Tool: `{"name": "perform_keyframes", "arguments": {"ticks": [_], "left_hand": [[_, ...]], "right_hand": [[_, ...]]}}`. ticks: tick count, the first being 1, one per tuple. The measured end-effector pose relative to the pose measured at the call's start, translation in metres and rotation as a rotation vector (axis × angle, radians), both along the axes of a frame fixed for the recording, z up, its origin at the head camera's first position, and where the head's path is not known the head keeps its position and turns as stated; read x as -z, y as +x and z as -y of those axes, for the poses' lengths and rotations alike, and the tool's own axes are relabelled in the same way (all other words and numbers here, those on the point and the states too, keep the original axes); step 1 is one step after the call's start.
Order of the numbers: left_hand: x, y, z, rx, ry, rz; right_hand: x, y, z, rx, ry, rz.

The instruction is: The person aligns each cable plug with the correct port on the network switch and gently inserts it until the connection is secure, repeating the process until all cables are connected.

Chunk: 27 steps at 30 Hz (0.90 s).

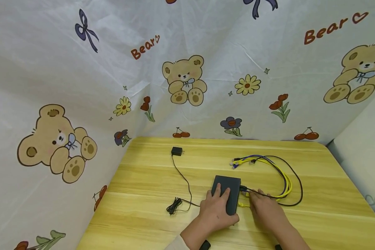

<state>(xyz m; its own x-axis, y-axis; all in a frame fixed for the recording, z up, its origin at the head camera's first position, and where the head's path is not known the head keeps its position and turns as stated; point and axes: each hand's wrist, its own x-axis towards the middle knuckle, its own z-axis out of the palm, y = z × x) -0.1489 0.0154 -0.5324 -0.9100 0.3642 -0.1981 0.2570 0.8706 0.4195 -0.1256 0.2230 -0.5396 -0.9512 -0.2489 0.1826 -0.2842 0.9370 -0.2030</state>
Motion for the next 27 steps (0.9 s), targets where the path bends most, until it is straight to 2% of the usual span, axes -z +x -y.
{"name": "perform_keyframes", "arguments": {"ticks": [4,11,14,19,27], "left_hand": [[-0.0017,0.0,-0.0007,-0.007,-0.002,0.004],[-0.002,-0.0002,-0.0012,-0.011,-0.004,0.007],[-0.0014,-0.0005,-0.0015,-0.01,-0.005,0.012],[-0.0008,-0.0003,-0.0018,-0.014,-0.003,0.011],[-0.001,-0.0007,-0.0018,-0.016,-0.007,0.009]], "right_hand": [[-0.0005,-0.0012,-0.0017,0.006,-0.024,0.001],[-0.0023,-0.0012,-0.0022,0.024,-0.025,0.092],[-0.0008,-0.0024,-0.0024,0.026,-0.032,0.102],[0.0009,-0.0038,-0.0033,0.016,-0.062,0.086],[-0.0001,-0.0011,-0.0019,-0.015,-0.034,0.014]]}}
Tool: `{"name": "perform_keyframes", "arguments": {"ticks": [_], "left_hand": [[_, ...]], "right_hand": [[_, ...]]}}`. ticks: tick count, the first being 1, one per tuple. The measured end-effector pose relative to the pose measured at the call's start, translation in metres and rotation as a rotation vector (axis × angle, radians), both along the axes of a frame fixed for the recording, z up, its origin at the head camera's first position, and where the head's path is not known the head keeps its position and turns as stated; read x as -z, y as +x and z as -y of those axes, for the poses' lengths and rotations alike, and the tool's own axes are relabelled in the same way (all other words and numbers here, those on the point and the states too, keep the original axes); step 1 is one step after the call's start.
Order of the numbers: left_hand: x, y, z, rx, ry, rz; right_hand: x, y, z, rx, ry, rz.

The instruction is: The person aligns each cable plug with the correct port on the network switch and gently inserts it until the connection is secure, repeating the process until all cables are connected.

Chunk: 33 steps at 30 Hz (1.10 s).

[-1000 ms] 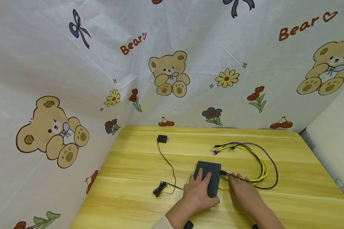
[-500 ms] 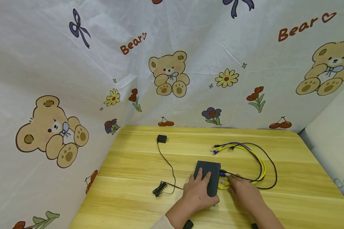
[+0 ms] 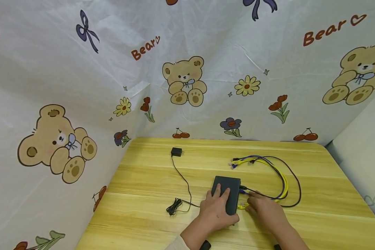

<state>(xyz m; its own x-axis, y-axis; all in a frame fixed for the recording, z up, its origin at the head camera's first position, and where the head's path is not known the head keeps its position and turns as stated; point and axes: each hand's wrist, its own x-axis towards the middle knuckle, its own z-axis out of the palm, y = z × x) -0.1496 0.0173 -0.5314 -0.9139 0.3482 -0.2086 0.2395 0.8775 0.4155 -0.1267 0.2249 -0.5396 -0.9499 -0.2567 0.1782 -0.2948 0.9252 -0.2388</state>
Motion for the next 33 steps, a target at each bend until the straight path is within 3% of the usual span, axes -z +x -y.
{"name": "perform_keyframes", "arguments": {"ticks": [13,23,27,33], "left_hand": [[-0.0018,0.0002,0.0009,0.005,0.009,-0.003],[-0.0026,0.0003,0.0009,0.008,0.021,-0.004],[-0.0013,-0.0001,0.0003,0.007,0.01,-0.01],[-0.0008,-0.0002,0.0,0.001,0.006,-0.014]], "right_hand": [[0.0008,0.0014,0.0053,-0.037,-0.003,-0.16],[0.0026,0.0004,0.0078,-0.031,-0.028,-0.124],[0.0031,0.0009,0.007,-0.051,-0.035,-0.207],[0.0028,-0.0008,0.0059,-0.146,-0.049,-0.346]]}}
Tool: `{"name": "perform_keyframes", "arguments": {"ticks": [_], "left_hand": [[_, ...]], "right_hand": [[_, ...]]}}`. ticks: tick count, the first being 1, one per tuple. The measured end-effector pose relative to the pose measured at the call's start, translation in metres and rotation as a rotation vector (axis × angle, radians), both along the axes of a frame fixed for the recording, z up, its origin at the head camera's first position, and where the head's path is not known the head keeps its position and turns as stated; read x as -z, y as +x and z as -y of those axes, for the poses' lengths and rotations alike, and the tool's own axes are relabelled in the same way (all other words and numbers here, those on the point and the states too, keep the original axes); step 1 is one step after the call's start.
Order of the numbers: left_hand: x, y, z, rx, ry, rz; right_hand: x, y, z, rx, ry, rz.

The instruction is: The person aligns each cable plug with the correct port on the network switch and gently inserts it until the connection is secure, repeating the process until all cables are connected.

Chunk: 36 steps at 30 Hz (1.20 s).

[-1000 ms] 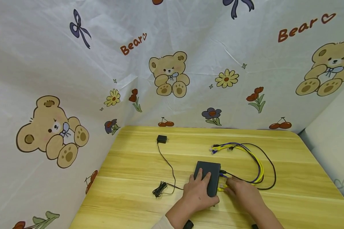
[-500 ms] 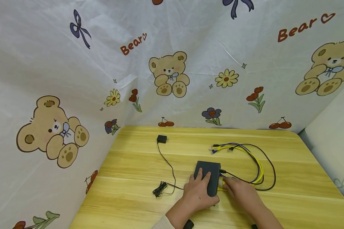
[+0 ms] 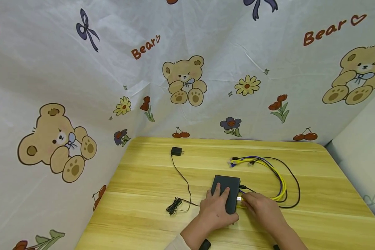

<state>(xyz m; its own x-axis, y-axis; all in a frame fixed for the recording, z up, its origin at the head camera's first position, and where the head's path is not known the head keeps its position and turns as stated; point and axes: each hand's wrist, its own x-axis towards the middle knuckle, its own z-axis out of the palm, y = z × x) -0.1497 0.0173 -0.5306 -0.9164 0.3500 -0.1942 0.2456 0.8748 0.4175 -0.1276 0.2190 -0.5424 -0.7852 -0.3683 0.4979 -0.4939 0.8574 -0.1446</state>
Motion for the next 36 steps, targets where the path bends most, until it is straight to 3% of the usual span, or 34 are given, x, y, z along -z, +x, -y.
{"name": "perform_keyframes", "arguments": {"ticks": [4,9,31,36], "left_hand": [[0.0,0.0,0.0,-0.002,-0.002,0.003],[0.0,0.0,0.0,0.002,-0.003,0.001],[0.002,0.003,-0.002,0.019,-0.003,0.017],[0.002,0.004,-0.002,0.023,-0.01,0.014]], "right_hand": [[-0.001,-0.002,-0.001,-0.021,0.007,-0.074],[0.0,-0.004,-0.001,0.025,0.025,-0.122],[-0.005,-0.003,0.009,0.166,0.068,0.026],[-0.005,-0.005,0.012,0.166,0.08,0.041]]}}
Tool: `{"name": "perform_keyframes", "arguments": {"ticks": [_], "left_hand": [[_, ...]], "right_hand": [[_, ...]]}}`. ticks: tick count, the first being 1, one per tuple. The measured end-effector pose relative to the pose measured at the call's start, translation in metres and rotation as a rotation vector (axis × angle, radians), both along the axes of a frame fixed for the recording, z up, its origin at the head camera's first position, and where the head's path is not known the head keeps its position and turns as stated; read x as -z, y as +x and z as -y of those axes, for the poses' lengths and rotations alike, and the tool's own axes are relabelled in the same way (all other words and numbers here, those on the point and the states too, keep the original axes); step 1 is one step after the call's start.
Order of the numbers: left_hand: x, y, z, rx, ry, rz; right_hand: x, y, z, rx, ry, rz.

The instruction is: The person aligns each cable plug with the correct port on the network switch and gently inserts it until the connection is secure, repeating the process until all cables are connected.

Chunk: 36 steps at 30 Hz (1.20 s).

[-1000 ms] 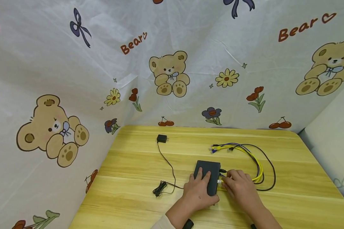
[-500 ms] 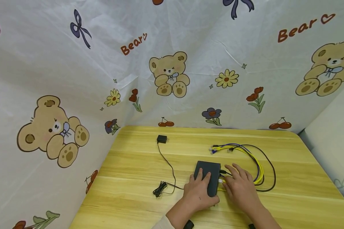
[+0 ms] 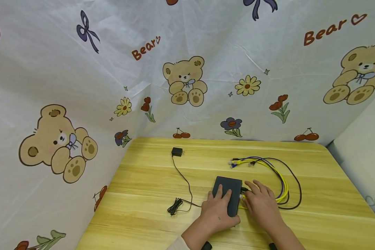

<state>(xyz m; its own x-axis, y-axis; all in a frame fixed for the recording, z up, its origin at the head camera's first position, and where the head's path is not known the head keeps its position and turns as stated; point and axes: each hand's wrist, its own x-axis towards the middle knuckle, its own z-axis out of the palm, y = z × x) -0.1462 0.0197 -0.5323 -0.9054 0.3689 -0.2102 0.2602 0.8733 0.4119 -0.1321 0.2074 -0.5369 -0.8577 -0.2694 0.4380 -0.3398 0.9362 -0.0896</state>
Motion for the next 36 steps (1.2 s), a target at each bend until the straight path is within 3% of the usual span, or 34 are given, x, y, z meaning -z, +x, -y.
{"name": "perform_keyframes", "arguments": {"ticks": [8,16,24,36], "left_hand": [[-0.001,0.002,-0.006,0.046,-0.087,-0.053],[0.0,0.0,-0.002,0.082,-0.116,-0.11],[0.003,0.0,-0.001,0.084,-0.037,-0.13],[0.001,0.001,-0.003,0.089,-0.013,-0.128]], "right_hand": [[0.0,-0.002,0.003,-0.014,0.001,0.038],[-0.004,-0.005,0.01,-0.05,-0.062,0.042],[-0.008,-0.008,0.012,-0.036,-0.068,0.181],[-0.005,-0.008,0.011,-0.038,-0.142,0.156]]}}
